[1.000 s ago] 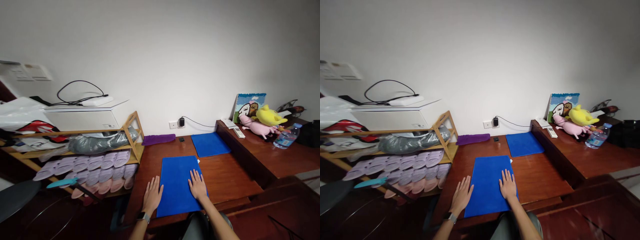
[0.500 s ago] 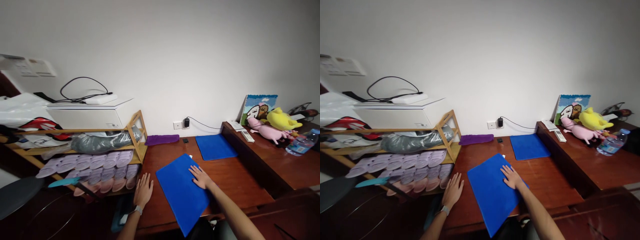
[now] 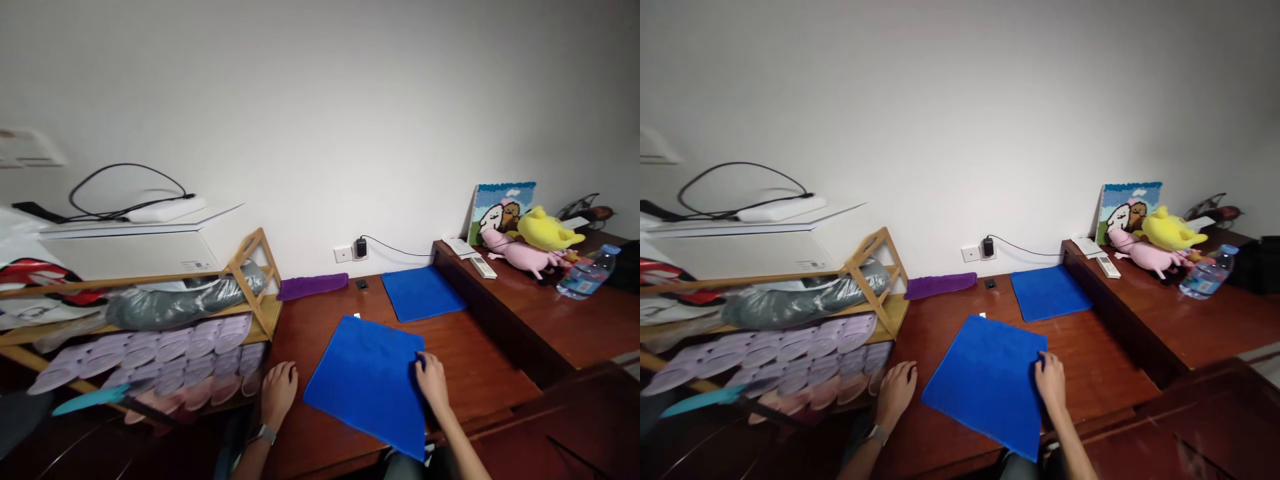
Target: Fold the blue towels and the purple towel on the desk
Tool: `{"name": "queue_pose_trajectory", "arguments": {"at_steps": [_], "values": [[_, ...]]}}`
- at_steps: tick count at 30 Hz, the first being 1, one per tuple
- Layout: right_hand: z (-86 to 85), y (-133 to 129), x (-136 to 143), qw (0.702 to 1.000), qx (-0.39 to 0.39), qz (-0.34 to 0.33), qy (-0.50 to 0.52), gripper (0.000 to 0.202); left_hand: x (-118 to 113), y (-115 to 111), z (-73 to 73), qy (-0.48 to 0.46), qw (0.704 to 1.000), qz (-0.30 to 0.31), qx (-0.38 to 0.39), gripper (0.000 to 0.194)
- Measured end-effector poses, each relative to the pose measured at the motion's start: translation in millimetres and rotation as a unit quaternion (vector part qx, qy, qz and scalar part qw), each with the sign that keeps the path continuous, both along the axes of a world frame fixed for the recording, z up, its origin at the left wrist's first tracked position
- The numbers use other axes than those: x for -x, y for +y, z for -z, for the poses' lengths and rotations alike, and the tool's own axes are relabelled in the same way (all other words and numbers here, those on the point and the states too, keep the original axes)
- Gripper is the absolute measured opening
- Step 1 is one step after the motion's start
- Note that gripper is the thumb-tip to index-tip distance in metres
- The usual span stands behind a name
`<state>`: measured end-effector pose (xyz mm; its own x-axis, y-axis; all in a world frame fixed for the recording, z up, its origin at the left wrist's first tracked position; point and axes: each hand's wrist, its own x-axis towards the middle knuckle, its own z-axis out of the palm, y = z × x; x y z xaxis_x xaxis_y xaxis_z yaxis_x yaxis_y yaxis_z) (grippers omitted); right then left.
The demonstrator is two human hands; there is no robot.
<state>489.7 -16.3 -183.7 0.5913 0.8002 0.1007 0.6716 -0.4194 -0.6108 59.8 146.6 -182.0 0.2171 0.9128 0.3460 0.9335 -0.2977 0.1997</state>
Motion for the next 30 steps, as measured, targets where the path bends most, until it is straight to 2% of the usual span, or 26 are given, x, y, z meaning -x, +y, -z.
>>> {"name": "queue_pose_trajectory", "arguments": {"at_steps": [3,5,8,10,14,18,21,23,26,28,30], "values": [[-9.0,6.1,-38.8,0.995,0.034,0.063,0.072,0.057,-62.7,25.6,-29.1,-0.01,0.996,0.017,0.092,0.046],[-17.9,22.7,-53.3,0.991,0.057,0.078,0.097,0.055,-111.8,50.6,-40.3,-0.025,0.991,0.017,0.128,0.047],[-22.6,46.6,-59.3,0.985,0.091,0.093,0.111,0.05,-170.0,88.2,-42.1,-0.045,0.986,0.004,0.163,0.045],[-19.5,54.1,-58.8,0.983,0.102,0.098,0.114,0.044,-190.9,106.3,-37.9,-0.06,0.981,-0.003,0.184,0.037],[-9.2,50.4,-59.3,0.984,0.082,0.1,0.125,0.039,-199.0,118.6,-32.5,-0.103,0.971,0.022,0.213,0.014],[-5.2,34.6,-65.0,0.979,-0.084,0.078,0.169,0.038,-194.0,106.6,-37.8,-0.179,0.948,0.094,0.246,0.013],[-9.7,15.9,-77.8,0.966,-0.182,0.083,0.164,0.041,-193.6,86.8,-49.3,-0.236,0.926,0.14,0.258,0.015],[-16.7,0.5,-94.4,0.967,-0.207,0.072,0.128,0.039,-195.3,68.9,-60.7,-0.278,0.907,0.184,0.258,0.018],[-32.9,-17.5,-132.3,0.973,-0.219,0.041,0.056,0.037,-203.6,39.4,-80.3,-0.349,0.843,0.292,0.287,0.024],[-48.5,-16.8,-163.2,0.974,-0.224,0.035,-0.003,0.038,-216.5,26.1,-92.1,-0.376,0.805,0.342,0.304,0.028],[-69.1,1.2,-194.6,0.971,-0.224,0.037,-0.074,0.04,-238.0,26.6,-101.3,-0.391,0.799,0.35,0.294,0.029]]}}
